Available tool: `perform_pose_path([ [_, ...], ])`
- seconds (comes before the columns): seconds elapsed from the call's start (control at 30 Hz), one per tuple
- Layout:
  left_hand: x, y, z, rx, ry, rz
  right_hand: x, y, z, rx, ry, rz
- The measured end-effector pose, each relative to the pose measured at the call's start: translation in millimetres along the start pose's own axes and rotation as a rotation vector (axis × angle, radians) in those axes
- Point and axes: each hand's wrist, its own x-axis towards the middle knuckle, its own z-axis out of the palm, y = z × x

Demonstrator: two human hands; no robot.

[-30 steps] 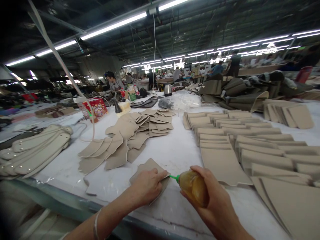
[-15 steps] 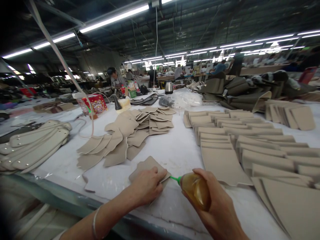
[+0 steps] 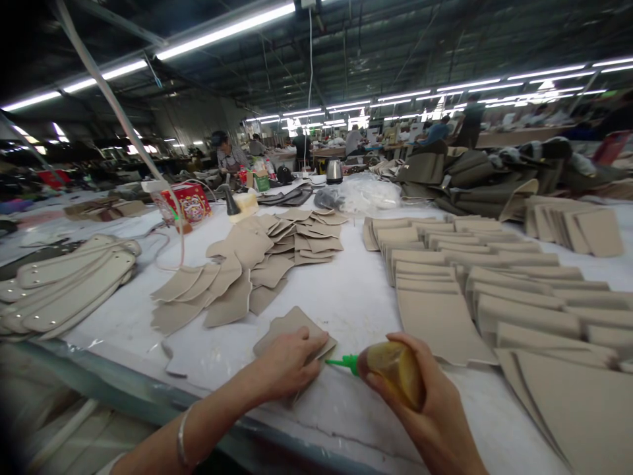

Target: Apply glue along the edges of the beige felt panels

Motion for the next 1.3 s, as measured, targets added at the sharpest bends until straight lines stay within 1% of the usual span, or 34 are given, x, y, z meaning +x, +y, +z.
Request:
perform_pose_path([
  [0.17,-1.9,-2.5,0.7,-0.007,0.011,0.019,1.5,3.2,1.2,-0.016,0.068,0.039],
  [0.27,-2.8,-2.9,1.5,0.008,0.009,0.013,-3.9,4.4,3.5,0.035,-0.013,0.028],
  [0.33,-3.1,-2.9,1.4,0.008,0.008,0.016,-7.8,3.1,4.4,0.086,-0.063,0.053],
  [0.37,-3.1,-3.0,1.0,0.005,0.007,0.019,-9.0,2.1,4.7,0.099,-0.063,0.07],
  [0.43,-3.1,-3.3,-0.1,-0.007,0.002,0.028,-10.1,0.0,4.9,0.09,-0.012,0.1],
  [0.5,-2.9,-3.9,-1.0,-0.019,-0.004,0.034,-10.6,-1.3,5.6,0.076,0.033,0.102],
  [0.53,-2.7,-4.4,-1.2,-0.023,-0.006,0.034,-11.2,-1.6,6.3,0.078,0.034,0.104],
  [0.67,-2.1,-7.6,0.4,-0.036,-0.001,0.03,-16.4,-1.9,10.3,0.137,-0.052,0.105],
  [0.7,-2.1,-8.5,0.9,-0.04,0.001,0.031,-17.6,-2.2,10.9,0.141,-0.056,0.11],
  [0.83,-2.6,-11.0,2.2,-0.056,0.002,0.038,-21.1,-5.2,12.2,0.117,-0.003,0.121],
  [1.0,-3.0,-11.8,3.8,-0.076,0.002,0.042,-27.7,-9.5,15.1,0.205,-0.077,0.13],
  [1.13,-3.1,-11.9,4.9,-0.072,0.012,0.03,-29.9,-10.1,16.5,0.16,-0.031,0.155],
  [1.3,-3.6,-10.5,3.3,-0.079,-0.001,0.022,-32.9,-6.7,17.4,0.2,-0.08,0.138],
])
